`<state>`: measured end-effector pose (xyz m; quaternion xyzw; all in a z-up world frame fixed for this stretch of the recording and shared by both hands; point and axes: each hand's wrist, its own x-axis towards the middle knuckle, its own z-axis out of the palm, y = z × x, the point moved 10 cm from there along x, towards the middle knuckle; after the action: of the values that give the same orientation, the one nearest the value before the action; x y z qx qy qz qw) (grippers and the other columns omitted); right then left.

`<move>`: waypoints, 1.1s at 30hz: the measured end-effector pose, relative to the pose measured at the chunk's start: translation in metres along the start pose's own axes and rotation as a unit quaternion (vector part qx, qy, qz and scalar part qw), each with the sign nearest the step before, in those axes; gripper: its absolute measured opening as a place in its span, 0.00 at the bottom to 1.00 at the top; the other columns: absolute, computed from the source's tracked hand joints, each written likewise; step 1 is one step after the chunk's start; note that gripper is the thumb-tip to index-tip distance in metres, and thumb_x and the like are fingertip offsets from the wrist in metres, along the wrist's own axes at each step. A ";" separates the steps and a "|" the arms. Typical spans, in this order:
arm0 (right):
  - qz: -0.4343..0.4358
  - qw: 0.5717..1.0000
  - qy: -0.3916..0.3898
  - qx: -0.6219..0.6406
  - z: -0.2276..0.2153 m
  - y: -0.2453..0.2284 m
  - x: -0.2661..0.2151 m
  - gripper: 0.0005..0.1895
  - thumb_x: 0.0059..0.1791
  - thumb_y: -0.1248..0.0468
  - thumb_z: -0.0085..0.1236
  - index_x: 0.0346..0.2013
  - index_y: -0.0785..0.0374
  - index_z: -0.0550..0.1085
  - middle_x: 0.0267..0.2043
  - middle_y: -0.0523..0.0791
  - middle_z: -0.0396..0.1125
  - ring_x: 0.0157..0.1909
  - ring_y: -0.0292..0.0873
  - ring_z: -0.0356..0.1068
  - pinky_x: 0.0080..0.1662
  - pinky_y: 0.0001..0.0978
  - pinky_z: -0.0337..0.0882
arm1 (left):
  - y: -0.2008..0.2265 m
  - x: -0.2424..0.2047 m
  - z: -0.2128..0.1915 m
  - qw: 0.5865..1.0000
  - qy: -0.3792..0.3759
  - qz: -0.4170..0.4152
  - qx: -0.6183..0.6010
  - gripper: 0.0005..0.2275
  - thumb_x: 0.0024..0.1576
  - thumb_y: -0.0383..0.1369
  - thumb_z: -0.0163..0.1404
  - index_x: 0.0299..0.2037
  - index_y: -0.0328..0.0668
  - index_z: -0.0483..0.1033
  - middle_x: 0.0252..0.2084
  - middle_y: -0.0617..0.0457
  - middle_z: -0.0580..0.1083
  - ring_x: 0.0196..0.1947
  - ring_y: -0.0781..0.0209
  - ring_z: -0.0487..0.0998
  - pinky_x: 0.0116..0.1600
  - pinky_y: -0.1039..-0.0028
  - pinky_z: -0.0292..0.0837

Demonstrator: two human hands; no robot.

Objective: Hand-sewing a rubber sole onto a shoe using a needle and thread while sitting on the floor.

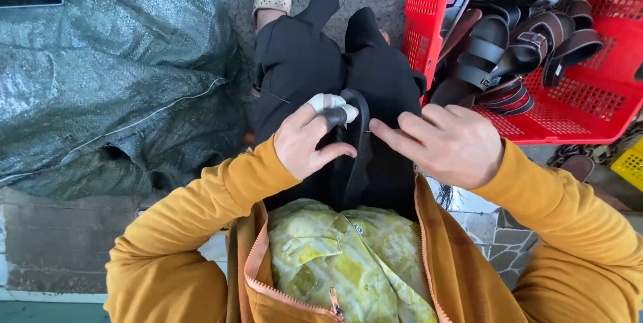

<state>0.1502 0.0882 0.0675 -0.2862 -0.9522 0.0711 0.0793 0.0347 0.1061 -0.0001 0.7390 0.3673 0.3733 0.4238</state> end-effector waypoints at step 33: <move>0.111 0.968 -0.219 -0.046 -0.003 0.007 -0.038 0.27 0.43 0.64 0.51 0.58 0.44 0.68 0.28 0.38 0.53 0.18 0.34 0.57 0.18 0.26 0.56 | 0.058 0.020 0.014 0.986 -0.076 0.064 0.136 0.14 0.51 0.26 0.52 0.48 0.41 0.76 0.35 0.49 0.66 0.31 0.53 0.68 0.37 0.72 0.66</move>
<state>0.1862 0.0731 0.0649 -0.3711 -0.9109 0.0963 -0.1524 0.0689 0.0970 0.0521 0.8379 0.3329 0.2896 0.3213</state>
